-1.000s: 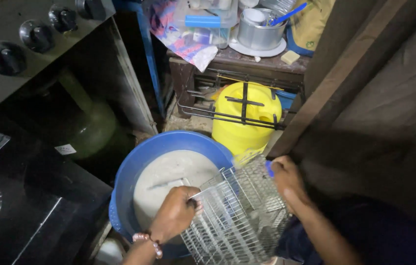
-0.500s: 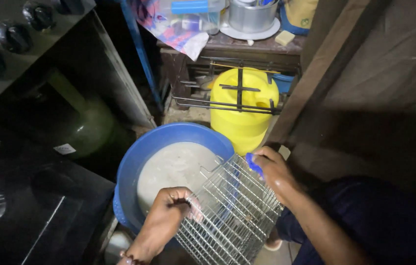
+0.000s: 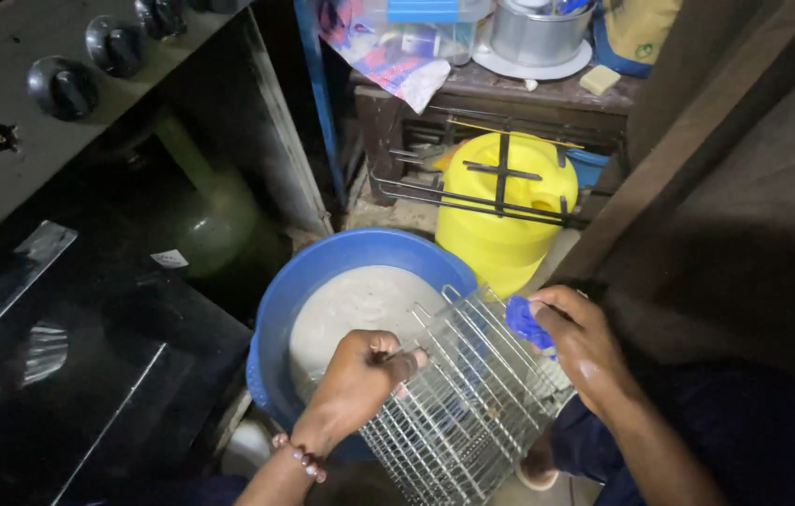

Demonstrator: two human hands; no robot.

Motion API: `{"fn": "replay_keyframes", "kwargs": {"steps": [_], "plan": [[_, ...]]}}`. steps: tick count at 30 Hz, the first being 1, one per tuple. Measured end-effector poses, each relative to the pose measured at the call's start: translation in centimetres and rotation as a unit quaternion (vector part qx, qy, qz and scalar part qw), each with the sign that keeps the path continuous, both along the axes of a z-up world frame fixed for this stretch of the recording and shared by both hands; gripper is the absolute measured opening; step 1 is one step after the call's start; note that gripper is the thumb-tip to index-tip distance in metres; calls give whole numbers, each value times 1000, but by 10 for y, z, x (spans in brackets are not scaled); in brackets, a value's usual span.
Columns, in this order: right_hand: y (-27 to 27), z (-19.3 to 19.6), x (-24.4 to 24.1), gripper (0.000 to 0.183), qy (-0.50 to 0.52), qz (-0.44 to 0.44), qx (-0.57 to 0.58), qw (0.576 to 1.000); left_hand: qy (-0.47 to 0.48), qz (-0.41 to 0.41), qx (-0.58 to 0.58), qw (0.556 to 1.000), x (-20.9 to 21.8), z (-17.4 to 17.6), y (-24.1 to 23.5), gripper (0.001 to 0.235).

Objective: Washing a metal wire basket in a basin of soapy water using a sponge.

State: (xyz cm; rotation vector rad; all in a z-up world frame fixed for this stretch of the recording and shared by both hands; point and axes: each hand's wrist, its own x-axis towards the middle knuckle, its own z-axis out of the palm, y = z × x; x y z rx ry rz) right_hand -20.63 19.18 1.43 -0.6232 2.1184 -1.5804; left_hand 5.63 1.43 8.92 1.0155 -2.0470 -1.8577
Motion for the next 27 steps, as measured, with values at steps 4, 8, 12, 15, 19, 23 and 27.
{"fn": "replay_keyframes", "kwargs": {"steps": [4,8,12,15,19,23,27], "plan": [[6,2,14,2,-10,-50,-100,994,-110,-34,-34,993,-3,16,15,40],[13,14,46,20,-30,-27,-207,977,-174,-33,-33,984,-12,15,30,21],[29,20,72,18,137,-40,-12,990,-151,-42,-23,987,-22,5,35,28],[34,40,80,19,456,59,10,888,-134,-35,-100,985,-32,-6,37,49],[24,25,68,23,450,31,66,890,-170,-32,-109,979,-46,-5,52,42],[7,4,106,27,425,54,88,899,-118,53,-199,971,-56,-33,51,45],[10,18,101,22,420,113,31,900,-87,53,-205,974,-54,-51,52,43]]}}
